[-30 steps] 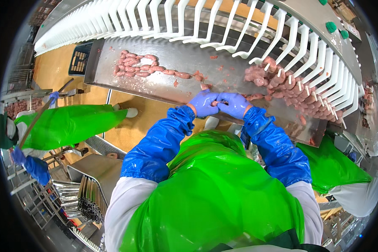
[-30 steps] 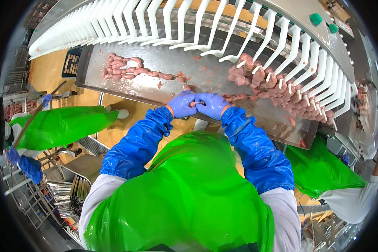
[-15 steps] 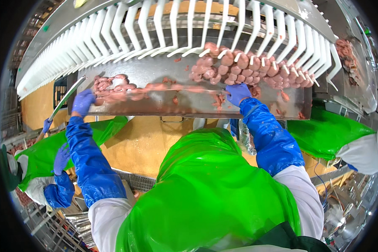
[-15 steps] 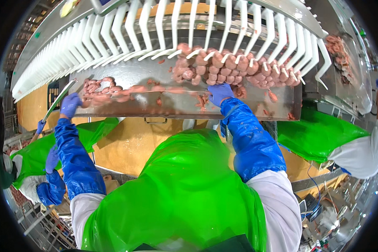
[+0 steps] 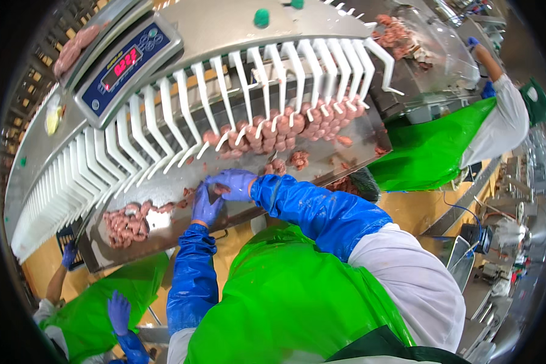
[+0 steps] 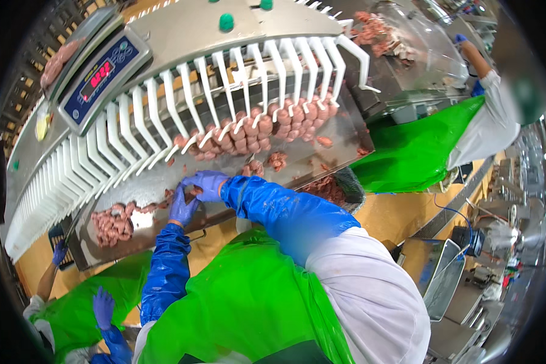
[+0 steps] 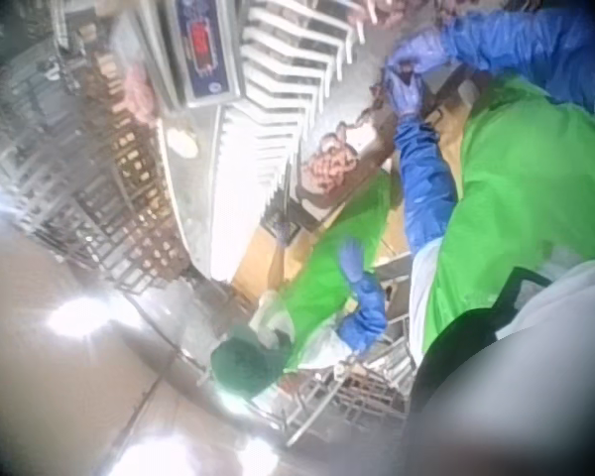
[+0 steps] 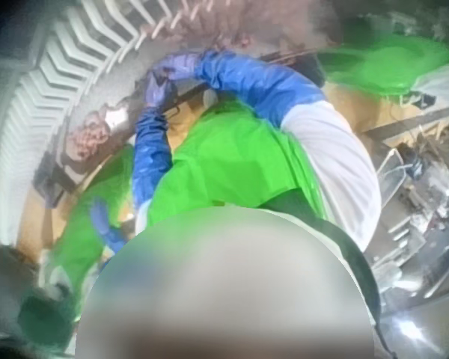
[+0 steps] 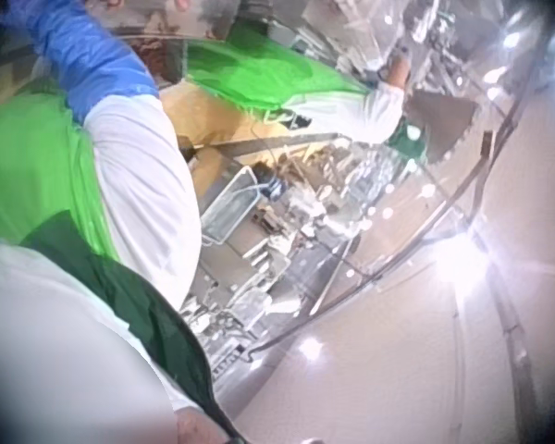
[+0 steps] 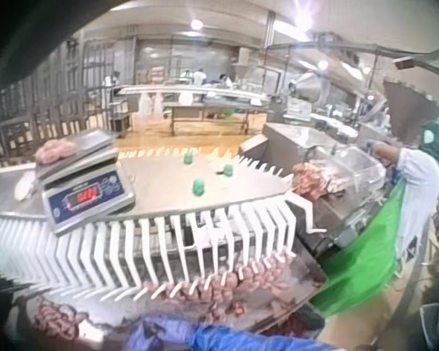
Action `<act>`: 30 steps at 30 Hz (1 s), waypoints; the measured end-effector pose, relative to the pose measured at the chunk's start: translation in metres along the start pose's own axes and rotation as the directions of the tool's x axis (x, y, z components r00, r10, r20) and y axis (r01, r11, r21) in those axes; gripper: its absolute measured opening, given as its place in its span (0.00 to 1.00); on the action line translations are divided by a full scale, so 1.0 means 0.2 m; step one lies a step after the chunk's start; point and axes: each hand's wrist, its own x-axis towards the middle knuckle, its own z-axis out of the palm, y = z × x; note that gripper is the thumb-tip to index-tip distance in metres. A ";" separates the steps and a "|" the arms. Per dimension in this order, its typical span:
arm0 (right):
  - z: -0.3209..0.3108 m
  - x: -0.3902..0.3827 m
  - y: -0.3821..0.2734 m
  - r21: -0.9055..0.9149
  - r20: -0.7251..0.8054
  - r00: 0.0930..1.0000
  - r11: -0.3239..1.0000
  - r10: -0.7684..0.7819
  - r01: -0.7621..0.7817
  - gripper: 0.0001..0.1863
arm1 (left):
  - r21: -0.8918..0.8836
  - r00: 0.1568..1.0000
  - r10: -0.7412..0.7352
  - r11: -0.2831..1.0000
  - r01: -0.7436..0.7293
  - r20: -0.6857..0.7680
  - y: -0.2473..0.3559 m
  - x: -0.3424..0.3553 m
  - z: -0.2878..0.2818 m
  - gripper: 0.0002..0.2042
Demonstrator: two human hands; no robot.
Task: The person operates a meat processing machine and then manually links and separates sausages on a conveyor line. They handle the meat mixture and the formed sausages with gloved hands, placing finished units into a collection bin.
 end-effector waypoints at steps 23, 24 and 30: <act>-1.70 -1.38 0.63 0.064 -0.956 0.233 0.900 0.179 -0.430 0.11 | -0.051 0.989 -0.143 0.989 0.141 -0.038 -0.06 -0.06 -0.04 0.24; -1.83 -1.34 0.53 -0.106 -0.950 0.310 0.900 0.034 -0.424 0.11 | -0.041 0.988 -0.143 0.989 0.141 -0.058 -0.03 -0.05 -0.05 0.23; -2.51 -0.87 0.50 -0.599 -0.732 0.648 0.652 -0.209 -0.466 0.27 | -0.006 0.969 -0.201 0.979 0.202 -0.144 -0.04 -0.20 0.04 0.21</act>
